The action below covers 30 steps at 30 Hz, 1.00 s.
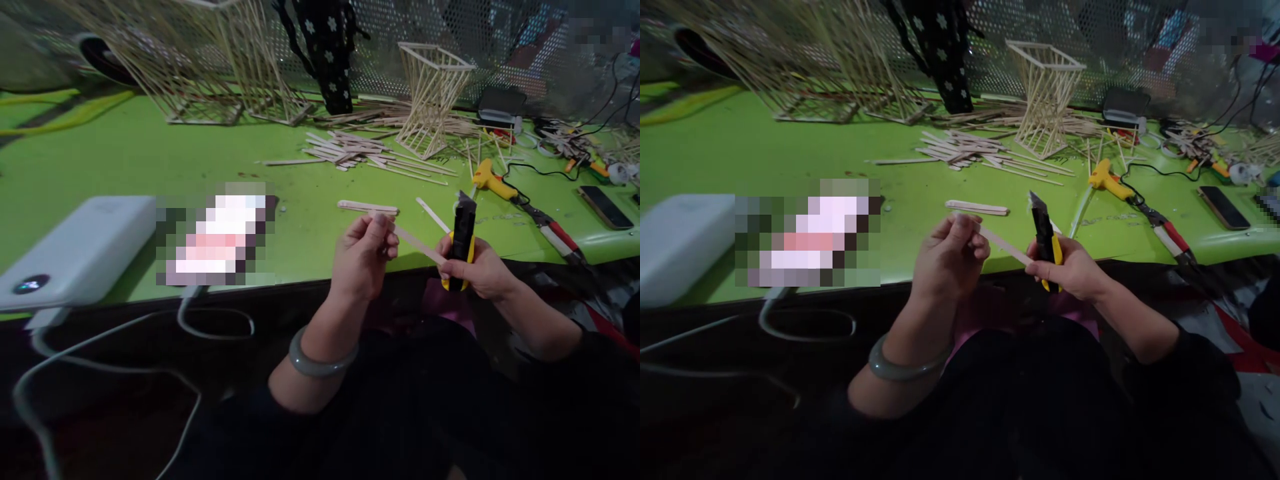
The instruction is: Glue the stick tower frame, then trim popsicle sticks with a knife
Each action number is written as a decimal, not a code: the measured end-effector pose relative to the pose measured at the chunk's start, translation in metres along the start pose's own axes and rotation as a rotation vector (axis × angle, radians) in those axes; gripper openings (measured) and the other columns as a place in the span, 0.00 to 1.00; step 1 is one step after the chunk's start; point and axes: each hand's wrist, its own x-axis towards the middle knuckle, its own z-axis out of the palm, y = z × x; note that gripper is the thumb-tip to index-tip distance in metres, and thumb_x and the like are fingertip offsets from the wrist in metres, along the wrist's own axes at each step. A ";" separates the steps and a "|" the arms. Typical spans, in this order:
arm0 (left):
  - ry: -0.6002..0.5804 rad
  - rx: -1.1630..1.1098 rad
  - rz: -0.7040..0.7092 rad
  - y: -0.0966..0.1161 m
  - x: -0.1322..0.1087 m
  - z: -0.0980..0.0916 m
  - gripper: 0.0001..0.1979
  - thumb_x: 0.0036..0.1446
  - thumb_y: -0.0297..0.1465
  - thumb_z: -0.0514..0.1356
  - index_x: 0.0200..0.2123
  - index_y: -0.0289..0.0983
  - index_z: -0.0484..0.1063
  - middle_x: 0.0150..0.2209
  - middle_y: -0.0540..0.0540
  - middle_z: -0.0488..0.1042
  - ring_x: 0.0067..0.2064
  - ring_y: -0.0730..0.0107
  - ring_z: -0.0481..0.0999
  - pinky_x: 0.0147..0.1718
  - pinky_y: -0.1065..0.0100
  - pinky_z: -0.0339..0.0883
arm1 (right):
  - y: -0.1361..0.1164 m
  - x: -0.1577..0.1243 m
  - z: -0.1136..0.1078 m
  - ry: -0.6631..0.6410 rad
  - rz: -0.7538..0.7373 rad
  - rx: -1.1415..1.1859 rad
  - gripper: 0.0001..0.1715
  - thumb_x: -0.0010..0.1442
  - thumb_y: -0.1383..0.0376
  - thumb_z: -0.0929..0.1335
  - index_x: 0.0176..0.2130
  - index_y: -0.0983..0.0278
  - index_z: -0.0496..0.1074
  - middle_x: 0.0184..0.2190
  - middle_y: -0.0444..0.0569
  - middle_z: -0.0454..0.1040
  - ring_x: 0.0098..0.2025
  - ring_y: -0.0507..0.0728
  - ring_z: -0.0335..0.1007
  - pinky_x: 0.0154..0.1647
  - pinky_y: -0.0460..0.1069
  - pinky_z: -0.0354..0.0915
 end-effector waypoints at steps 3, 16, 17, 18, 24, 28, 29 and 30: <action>-0.066 0.009 -0.069 -0.006 -0.002 0.000 0.12 0.44 0.35 0.68 0.26 0.36 0.70 0.18 0.56 0.64 0.19 0.84 0.63 0.17 0.78 0.57 | 0.000 0.000 0.003 -0.028 -0.066 -0.114 0.15 0.46 0.59 0.73 0.30 0.63 0.67 0.23 0.38 0.65 0.23 0.47 0.61 0.25 0.46 0.62; -0.182 0.205 -0.208 -0.006 -0.021 0.003 0.14 0.55 0.34 0.59 0.44 0.35 0.71 0.25 0.53 0.66 0.24 0.79 0.64 0.22 0.74 0.58 | 0.000 -0.008 0.017 -0.090 -0.359 -0.779 0.09 0.56 0.61 0.65 0.38 0.60 0.65 0.32 0.46 0.72 0.31 0.53 0.67 0.33 0.49 0.62; -0.175 0.203 -0.206 -0.006 -0.021 0.002 0.14 0.55 0.33 0.58 0.45 0.35 0.71 0.25 0.52 0.66 0.24 0.79 0.65 0.22 0.74 0.58 | -0.003 -0.008 0.015 -0.080 -0.366 -0.801 0.10 0.56 0.59 0.65 0.38 0.60 0.65 0.32 0.46 0.73 0.31 0.53 0.67 0.32 0.49 0.62; -0.174 0.201 -0.203 -0.006 -0.021 0.001 0.14 0.55 0.33 0.57 0.45 0.35 0.71 0.25 0.52 0.67 0.24 0.79 0.65 0.22 0.74 0.59 | -0.006 -0.008 0.012 -0.048 -0.371 -0.835 0.11 0.56 0.58 0.66 0.39 0.60 0.65 0.31 0.45 0.73 0.31 0.53 0.67 0.31 0.48 0.62; -0.243 0.237 -0.177 -0.013 -0.022 0.000 0.11 0.56 0.33 0.55 0.39 0.34 0.72 0.17 0.56 0.60 0.17 0.80 0.56 0.15 0.74 0.48 | -0.021 0.002 -0.012 0.177 -0.419 -1.260 0.12 0.58 0.59 0.64 0.41 0.63 0.67 0.35 0.51 0.75 0.34 0.57 0.69 0.32 0.50 0.60; -0.263 0.315 -0.163 -0.011 -0.027 0.004 0.08 0.56 0.34 0.54 0.29 0.36 0.66 0.16 0.57 0.54 0.17 0.82 0.52 0.15 0.75 0.45 | -0.022 0.005 -0.015 0.026 -0.390 -1.498 0.13 0.58 0.65 0.62 0.44 0.63 0.68 0.38 0.53 0.76 0.38 0.59 0.70 0.31 0.50 0.58; -0.276 0.346 -0.143 -0.011 -0.028 0.004 0.09 0.56 0.34 0.54 0.27 0.37 0.63 0.16 0.57 0.54 0.18 0.81 0.52 0.16 0.75 0.45 | -0.022 0.005 -0.015 0.011 -0.380 -1.534 0.13 0.58 0.66 0.62 0.44 0.64 0.68 0.39 0.54 0.76 0.38 0.59 0.70 0.31 0.50 0.58; -0.294 0.380 -0.118 -0.011 -0.028 0.003 0.10 0.57 0.34 0.54 0.25 0.37 0.61 0.17 0.57 0.54 0.18 0.81 0.52 0.16 0.75 0.46 | -0.023 0.005 -0.015 0.010 -0.370 -1.563 0.13 0.57 0.67 0.62 0.44 0.64 0.68 0.40 0.54 0.76 0.38 0.59 0.70 0.31 0.50 0.57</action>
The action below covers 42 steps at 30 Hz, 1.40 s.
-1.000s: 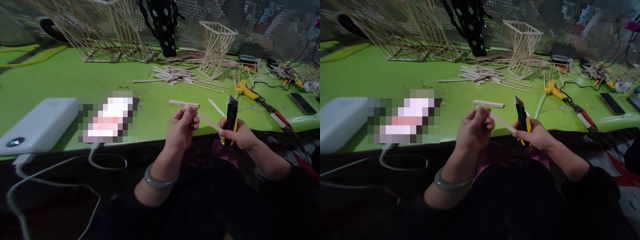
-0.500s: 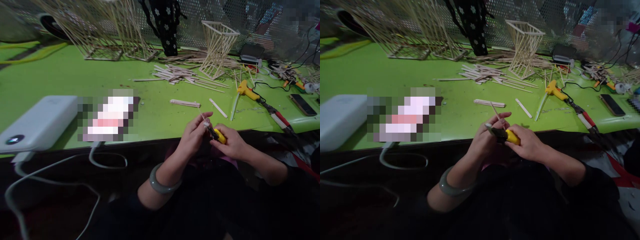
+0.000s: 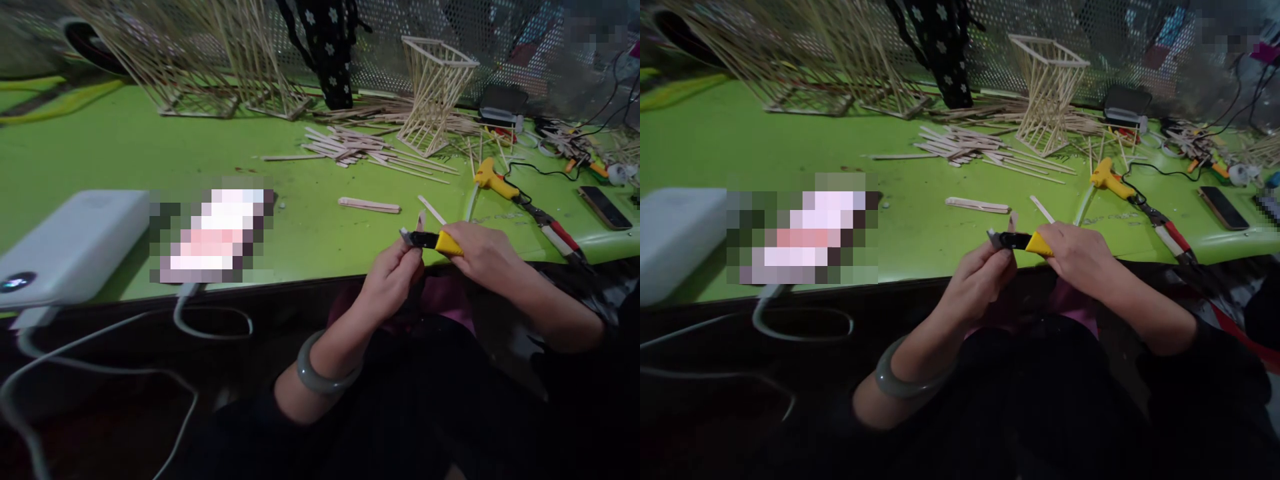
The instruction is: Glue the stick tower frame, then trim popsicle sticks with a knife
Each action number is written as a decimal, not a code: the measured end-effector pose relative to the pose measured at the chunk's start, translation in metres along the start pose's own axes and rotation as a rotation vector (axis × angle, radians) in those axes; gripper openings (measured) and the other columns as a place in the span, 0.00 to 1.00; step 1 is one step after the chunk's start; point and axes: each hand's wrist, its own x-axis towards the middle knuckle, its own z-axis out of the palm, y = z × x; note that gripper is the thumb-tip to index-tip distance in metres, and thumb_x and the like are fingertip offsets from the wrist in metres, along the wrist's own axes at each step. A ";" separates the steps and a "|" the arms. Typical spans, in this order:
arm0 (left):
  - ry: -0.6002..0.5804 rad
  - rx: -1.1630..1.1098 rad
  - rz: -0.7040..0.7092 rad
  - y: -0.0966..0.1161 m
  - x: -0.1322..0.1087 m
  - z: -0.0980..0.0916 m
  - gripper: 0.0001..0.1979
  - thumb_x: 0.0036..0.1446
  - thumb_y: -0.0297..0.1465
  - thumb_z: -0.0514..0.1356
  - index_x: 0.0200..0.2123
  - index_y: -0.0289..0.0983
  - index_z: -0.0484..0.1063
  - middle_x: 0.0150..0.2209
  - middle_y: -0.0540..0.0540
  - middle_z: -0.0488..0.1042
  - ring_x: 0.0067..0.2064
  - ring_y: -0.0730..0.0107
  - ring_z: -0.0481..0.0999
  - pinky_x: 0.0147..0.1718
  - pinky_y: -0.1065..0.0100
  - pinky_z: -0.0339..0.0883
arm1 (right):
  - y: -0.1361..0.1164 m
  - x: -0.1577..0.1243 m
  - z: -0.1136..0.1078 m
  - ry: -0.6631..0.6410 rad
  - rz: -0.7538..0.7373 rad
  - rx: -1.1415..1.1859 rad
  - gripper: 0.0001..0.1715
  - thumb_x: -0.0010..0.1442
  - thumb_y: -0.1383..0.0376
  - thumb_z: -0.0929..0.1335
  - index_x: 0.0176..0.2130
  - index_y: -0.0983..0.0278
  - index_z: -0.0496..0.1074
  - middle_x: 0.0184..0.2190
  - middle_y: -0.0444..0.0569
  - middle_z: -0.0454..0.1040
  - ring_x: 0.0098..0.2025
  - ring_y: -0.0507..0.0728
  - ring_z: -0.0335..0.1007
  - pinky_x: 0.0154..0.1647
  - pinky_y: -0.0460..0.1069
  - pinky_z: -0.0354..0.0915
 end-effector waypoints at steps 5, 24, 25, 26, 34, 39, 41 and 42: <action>-0.063 0.156 0.107 -0.004 -0.002 -0.007 0.12 0.59 0.33 0.51 0.23 0.38 0.57 0.18 0.56 0.56 0.20 0.79 0.55 0.20 0.73 0.51 | 0.005 0.003 -0.005 -0.023 -0.018 -0.031 0.11 0.58 0.66 0.63 0.42 0.63 0.69 0.37 0.52 0.76 0.35 0.58 0.70 0.30 0.49 0.56; -0.116 0.157 0.020 0.012 -0.004 -0.016 0.12 0.53 0.36 0.61 0.24 0.35 0.72 0.18 0.53 0.65 0.20 0.79 0.62 0.18 0.76 0.56 | 0.009 0.009 -0.026 0.035 0.315 1.010 0.14 0.47 0.58 0.72 0.26 0.63 0.67 0.18 0.39 0.67 0.20 0.48 0.63 0.22 0.45 0.61; -0.050 0.111 0.034 0.011 -0.003 -0.018 0.12 0.52 0.36 0.62 0.23 0.34 0.72 0.17 0.53 0.65 0.19 0.80 0.62 0.17 0.76 0.56 | 0.011 0.008 -0.023 0.085 0.375 1.107 0.15 0.46 0.58 0.73 0.27 0.63 0.66 0.18 0.39 0.67 0.20 0.48 0.64 0.22 0.45 0.63; 0.020 0.048 0.052 0.010 0.000 -0.019 0.12 0.51 0.37 0.64 0.23 0.34 0.71 0.17 0.53 0.65 0.19 0.81 0.61 0.17 0.77 0.56 | 0.011 0.007 -0.020 0.125 0.426 1.198 0.17 0.44 0.57 0.74 0.27 0.63 0.65 0.17 0.38 0.68 0.20 0.49 0.66 0.23 0.46 0.65; 0.280 -0.359 0.144 0.000 0.014 -0.011 0.09 0.45 0.34 0.67 0.26 0.35 0.73 0.21 0.53 0.70 0.21 0.82 0.67 0.18 0.79 0.61 | -0.030 -0.009 0.018 -0.055 0.477 1.390 0.18 0.46 0.53 0.71 0.29 0.61 0.62 0.22 0.41 0.72 0.25 0.50 0.70 0.29 0.48 0.69; 0.187 -0.355 0.067 -0.001 0.007 -0.004 0.12 0.52 0.39 0.61 0.27 0.37 0.65 0.21 0.53 0.72 0.20 0.78 0.70 0.17 0.76 0.64 | -0.027 -0.010 0.015 -0.026 0.263 0.779 0.14 0.54 0.54 0.65 0.33 0.62 0.65 0.23 0.43 0.70 0.24 0.51 0.65 0.26 0.46 0.60; 0.154 -0.295 0.075 -0.001 0.005 -0.003 0.11 0.56 0.40 0.58 0.30 0.38 0.63 0.17 0.56 0.67 0.15 0.79 0.64 0.12 0.77 0.57 | -0.017 -0.008 0.008 0.042 0.186 0.456 0.15 0.56 0.54 0.64 0.36 0.63 0.67 0.26 0.45 0.72 0.26 0.52 0.65 0.27 0.47 0.57; 0.143 -0.254 0.089 -0.001 0.004 -0.003 0.10 0.57 0.39 0.57 0.31 0.39 0.63 0.15 0.57 0.65 0.14 0.80 0.61 0.11 0.77 0.54 | -0.013 -0.006 0.004 0.067 0.152 0.316 0.15 0.57 0.56 0.63 0.38 0.64 0.68 0.28 0.47 0.73 0.27 0.53 0.66 0.28 0.47 0.56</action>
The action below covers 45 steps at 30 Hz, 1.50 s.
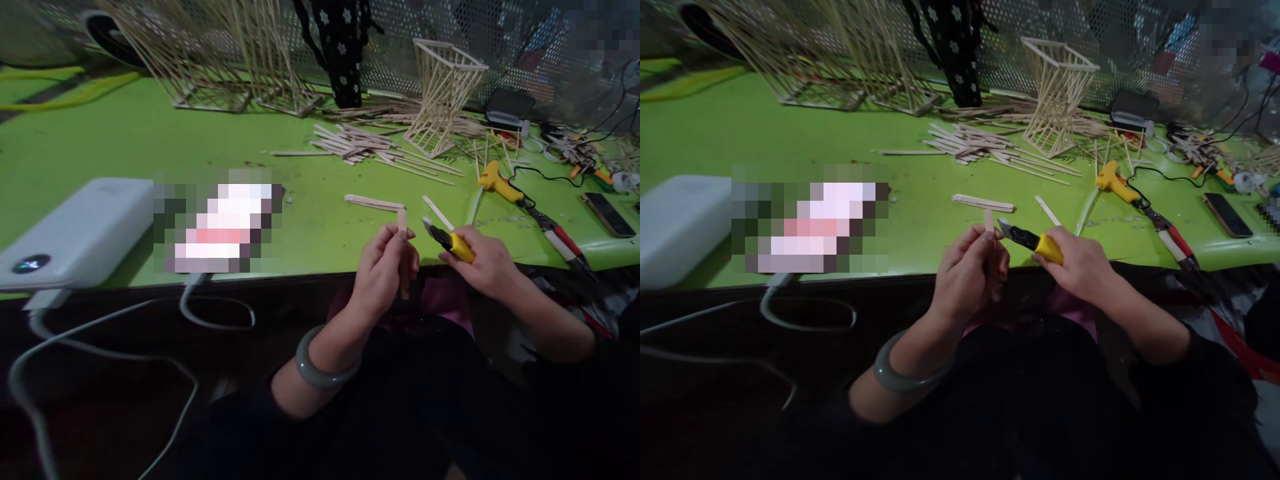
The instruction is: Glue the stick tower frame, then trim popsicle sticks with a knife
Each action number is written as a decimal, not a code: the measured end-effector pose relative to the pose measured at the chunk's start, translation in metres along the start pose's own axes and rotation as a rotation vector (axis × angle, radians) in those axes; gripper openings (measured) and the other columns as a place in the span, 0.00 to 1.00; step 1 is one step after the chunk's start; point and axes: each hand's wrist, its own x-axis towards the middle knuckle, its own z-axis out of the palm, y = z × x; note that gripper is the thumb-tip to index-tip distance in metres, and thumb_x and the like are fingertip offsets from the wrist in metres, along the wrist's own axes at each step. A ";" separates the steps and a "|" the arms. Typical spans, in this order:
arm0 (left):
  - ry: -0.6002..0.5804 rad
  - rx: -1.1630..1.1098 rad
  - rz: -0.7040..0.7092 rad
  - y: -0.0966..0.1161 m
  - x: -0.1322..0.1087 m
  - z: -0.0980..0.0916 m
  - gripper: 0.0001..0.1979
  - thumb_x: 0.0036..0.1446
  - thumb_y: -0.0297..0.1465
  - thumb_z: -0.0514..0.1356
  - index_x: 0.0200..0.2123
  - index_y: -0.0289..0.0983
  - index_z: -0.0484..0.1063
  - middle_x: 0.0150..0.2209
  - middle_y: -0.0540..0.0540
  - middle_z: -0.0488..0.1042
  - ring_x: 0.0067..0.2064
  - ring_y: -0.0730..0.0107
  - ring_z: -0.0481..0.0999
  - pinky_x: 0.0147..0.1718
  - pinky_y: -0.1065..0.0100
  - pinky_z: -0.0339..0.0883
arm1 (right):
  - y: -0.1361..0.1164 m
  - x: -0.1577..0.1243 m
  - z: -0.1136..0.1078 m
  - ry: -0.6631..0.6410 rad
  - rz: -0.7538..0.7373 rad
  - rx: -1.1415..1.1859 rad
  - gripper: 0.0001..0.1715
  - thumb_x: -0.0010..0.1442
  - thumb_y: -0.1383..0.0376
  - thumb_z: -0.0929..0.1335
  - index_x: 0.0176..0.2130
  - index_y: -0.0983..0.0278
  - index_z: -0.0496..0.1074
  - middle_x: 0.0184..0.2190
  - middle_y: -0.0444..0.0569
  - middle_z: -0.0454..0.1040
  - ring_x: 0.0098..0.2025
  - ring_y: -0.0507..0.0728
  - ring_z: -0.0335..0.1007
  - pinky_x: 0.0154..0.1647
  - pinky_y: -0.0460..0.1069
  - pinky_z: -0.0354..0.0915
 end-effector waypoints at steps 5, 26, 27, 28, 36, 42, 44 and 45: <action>-0.035 0.237 0.143 -0.005 -0.002 -0.001 0.09 0.59 0.35 0.56 0.29 0.37 0.65 0.16 0.57 0.59 0.17 0.82 0.55 0.15 0.76 0.51 | -0.002 0.007 -0.014 -0.082 -0.127 -0.381 0.16 0.56 0.68 0.61 0.44 0.65 0.69 0.35 0.52 0.76 0.34 0.56 0.69 0.28 0.48 0.52; -0.157 0.415 0.186 0.007 -0.022 -0.002 0.11 0.62 0.37 0.53 0.38 0.35 0.70 0.17 0.57 0.57 0.18 0.79 0.56 0.16 0.73 0.50 | 0.046 0.027 -0.039 -0.040 0.170 -0.594 0.14 0.56 0.64 0.62 0.42 0.64 0.70 0.33 0.51 0.75 0.30 0.57 0.66 0.27 0.49 0.49; -0.138 0.380 0.167 0.007 -0.020 -0.002 0.12 0.62 0.37 0.53 0.38 0.35 0.70 0.17 0.57 0.56 0.17 0.80 0.55 0.15 0.74 0.49 | 0.045 0.024 -0.040 -0.013 0.147 -0.575 0.14 0.57 0.63 0.62 0.42 0.64 0.69 0.33 0.51 0.75 0.30 0.57 0.66 0.28 0.49 0.50; -0.121 0.359 0.154 0.007 -0.017 -0.002 0.12 0.62 0.38 0.53 0.38 0.35 0.69 0.16 0.57 0.55 0.17 0.80 0.54 0.15 0.74 0.48 | 0.041 0.020 -0.041 0.005 0.105 -0.551 0.13 0.57 0.63 0.62 0.41 0.64 0.69 0.32 0.51 0.74 0.30 0.57 0.66 0.28 0.49 0.51; -0.055 0.443 0.220 -0.001 -0.011 0.000 0.10 0.62 0.35 0.52 0.34 0.37 0.69 0.20 0.54 0.58 0.22 0.77 0.57 0.19 0.73 0.53 | 0.000 0.006 -0.028 -0.097 -0.163 -0.483 0.10 0.55 0.67 0.61 0.38 0.64 0.69 0.30 0.50 0.75 0.31 0.55 0.68 0.27 0.48 0.50; -0.030 0.479 0.223 -0.002 -0.014 -0.003 0.09 0.61 0.34 0.52 0.35 0.37 0.70 0.20 0.53 0.59 0.23 0.76 0.58 0.20 0.73 0.54 | 0.001 0.015 -0.026 -0.131 -0.091 -0.527 0.14 0.54 0.72 0.60 0.38 0.64 0.70 0.31 0.50 0.76 0.31 0.54 0.67 0.26 0.48 0.48; -0.025 0.476 0.212 -0.002 -0.014 -0.003 0.09 0.62 0.34 0.52 0.36 0.37 0.69 0.20 0.54 0.59 0.22 0.77 0.57 0.20 0.73 0.53 | 0.002 0.016 -0.025 -0.121 -0.090 -0.543 0.15 0.55 0.72 0.60 0.39 0.65 0.71 0.32 0.51 0.76 0.31 0.54 0.67 0.27 0.48 0.48; -0.026 0.472 0.202 -0.002 -0.013 -0.003 0.09 0.62 0.35 0.52 0.36 0.37 0.69 0.20 0.54 0.59 0.22 0.77 0.57 0.20 0.73 0.53 | 0.002 0.017 -0.024 -0.109 -0.092 -0.557 0.15 0.56 0.72 0.59 0.39 0.65 0.71 0.32 0.51 0.76 0.31 0.54 0.67 0.27 0.48 0.48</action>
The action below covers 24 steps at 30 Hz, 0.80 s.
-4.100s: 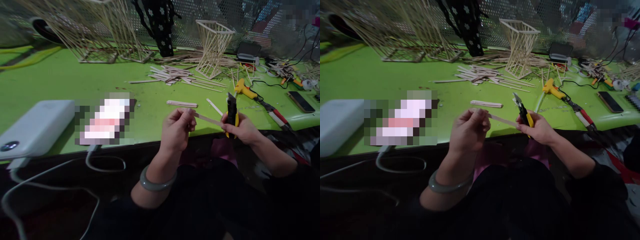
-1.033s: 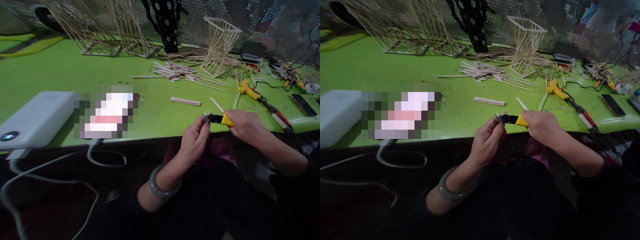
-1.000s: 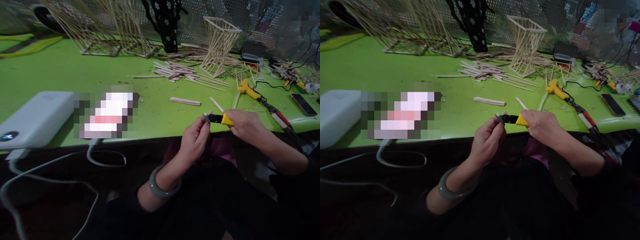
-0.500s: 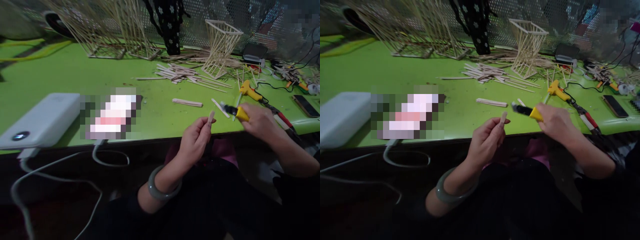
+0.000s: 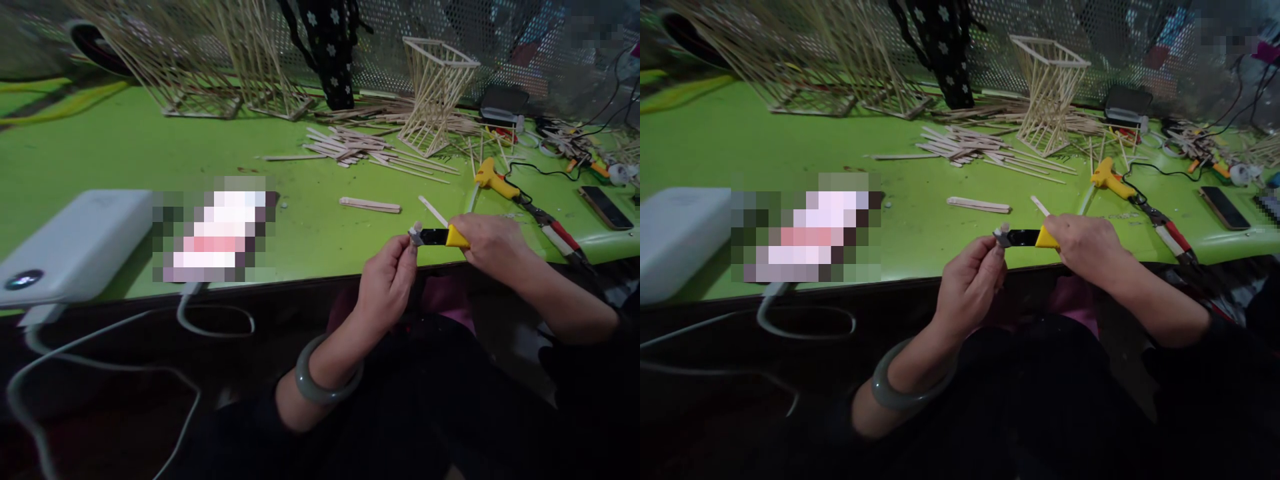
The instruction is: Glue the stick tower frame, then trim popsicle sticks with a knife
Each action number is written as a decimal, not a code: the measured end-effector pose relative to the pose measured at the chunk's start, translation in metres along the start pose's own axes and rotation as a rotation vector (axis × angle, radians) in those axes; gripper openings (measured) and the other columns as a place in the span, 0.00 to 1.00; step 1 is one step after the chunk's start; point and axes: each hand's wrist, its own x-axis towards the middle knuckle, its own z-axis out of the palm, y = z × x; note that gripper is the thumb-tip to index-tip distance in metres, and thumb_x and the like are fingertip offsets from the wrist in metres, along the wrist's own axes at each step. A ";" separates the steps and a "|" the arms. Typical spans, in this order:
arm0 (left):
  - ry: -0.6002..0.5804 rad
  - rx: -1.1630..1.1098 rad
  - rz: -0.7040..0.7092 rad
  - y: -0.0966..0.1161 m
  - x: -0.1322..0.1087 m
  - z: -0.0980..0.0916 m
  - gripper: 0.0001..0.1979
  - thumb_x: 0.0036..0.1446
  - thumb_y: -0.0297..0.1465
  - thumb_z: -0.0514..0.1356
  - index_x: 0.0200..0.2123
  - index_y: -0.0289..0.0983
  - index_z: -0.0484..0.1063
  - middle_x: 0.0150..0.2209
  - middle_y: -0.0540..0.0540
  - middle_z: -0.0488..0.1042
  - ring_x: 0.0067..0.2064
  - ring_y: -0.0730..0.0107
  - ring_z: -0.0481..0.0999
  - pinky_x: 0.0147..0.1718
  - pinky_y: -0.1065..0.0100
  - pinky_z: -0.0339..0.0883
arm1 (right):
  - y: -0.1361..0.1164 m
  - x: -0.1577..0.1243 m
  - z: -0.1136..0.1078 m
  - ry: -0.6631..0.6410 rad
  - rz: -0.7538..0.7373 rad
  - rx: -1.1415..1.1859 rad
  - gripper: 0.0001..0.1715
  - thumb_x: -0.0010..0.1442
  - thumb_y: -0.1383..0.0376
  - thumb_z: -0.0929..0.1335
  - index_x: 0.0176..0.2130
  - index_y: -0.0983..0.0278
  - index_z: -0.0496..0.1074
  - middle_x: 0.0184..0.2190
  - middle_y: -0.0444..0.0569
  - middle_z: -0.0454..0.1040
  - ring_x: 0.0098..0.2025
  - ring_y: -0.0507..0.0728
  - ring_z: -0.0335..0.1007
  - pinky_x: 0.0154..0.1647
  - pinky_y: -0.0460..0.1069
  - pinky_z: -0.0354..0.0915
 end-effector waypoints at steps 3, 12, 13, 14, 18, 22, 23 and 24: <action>-0.012 -0.018 -0.038 0.001 0.002 0.001 0.10 0.62 0.35 0.52 0.35 0.36 0.69 0.19 0.55 0.57 0.20 0.78 0.56 0.19 0.72 0.52 | 0.000 0.000 0.003 0.042 -0.001 -0.050 0.15 0.58 0.72 0.58 0.38 0.65 0.72 0.30 0.51 0.75 0.31 0.54 0.66 0.27 0.48 0.48; -0.119 -0.046 -0.091 0.005 -0.004 0.002 0.10 0.61 0.35 0.53 0.36 0.36 0.69 0.16 0.56 0.56 0.18 0.79 0.54 0.16 0.73 0.48 | 0.036 0.010 0.010 -0.067 0.244 -0.062 0.11 0.58 0.68 0.60 0.39 0.64 0.69 0.30 0.50 0.74 0.29 0.55 0.65 0.25 0.48 0.47; -0.148 -0.038 -0.083 0.005 -0.006 0.001 0.10 0.61 0.36 0.53 0.36 0.36 0.69 0.17 0.56 0.57 0.18 0.79 0.54 0.16 0.73 0.49 | 0.042 0.010 0.009 -0.076 0.302 -0.043 0.11 0.57 0.68 0.61 0.40 0.65 0.69 0.31 0.51 0.74 0.28 0.55 0.65 0.25 0.48 0.48; -0.168 -0.040 -0.081 0.005 -0.007 0.001 0.10 0.60 0.36 0.54 0.36 0.36 0.69 0.17 0.56 0.57 0.18 0.79 0.55 0.16 0.73 0.49 | 0.046 0.009 0.008 -0.037 0.318 -0.038 0.12 0.56 0.67 0.61 0.41 0.65 0.68 0.33 0.52 0.75 0.31 0.56 0.66 0.27 0.48 0.50; -0.098 -0.100 -0.104 0.002 -0.001 0.001 0.10 0.61 0.35 0.53 0.37 0.36 0.69 0.16 0.57 0.55 0.17 0.79 0.53 0.16 0.73 0.48 | 0.031 -0.001 -0.002 0.036 0.169 -0.030 0.11 0.55 0.68 0.62 0.39 0.64 0.69 0.33 0.50 0.75 0.32 0.55 0.66 0.27 0.49 0.49; -0.044 -0.063 -0.056 -0.002 0.005 0.001 0.09 0.61 0.35 0.53 0.32 0.38 0.67 0.18 0.55 0.57 0.19 0.77 0.55 0.18 0.72 0.50 | 0.001 -0.007 -0.007 -0.031 -0.009 -0.032 0.12 0.53 0.72 0.61 0.37 0.64 0.70 0.29 0.49 0.74 0.30 0.54 0.66 0.25 0.48 0.47; -0.039 -0.048 -0.043 -0.003 0.005 0.001 0.08 0.61 0.35 0.53 0.32 0.38 0.66 0.18 0.55 0.57 0.20 0.77 0.55 0.18 0.72 0.51 | -0.002 -0.007 -0.007 -0.044 -0.016 -0.040 0.13 0.54 0.72 0.60 0.37 0.64 0.70 0.29 0.50 0.74 0.30 0.54 0.65 0.25 0.48 0.46; -0.037 -0.033 -0.032 -0.003 0.005 0.000 0.08 0.61 0.34 0.52 0.32 0.38 0.66 0.18 0.55 0.57 0.21 0.77 0.56 0.19 0.72 0.51 | -0.004 -0.006 -0.007 -0.052 -0.012 -0.049 0.14 0.54 0.73 0.60 0.38 0.64 0.70 0.29 0.50 0.75 0.29 0.54 0.65 0.25 0.48 0.46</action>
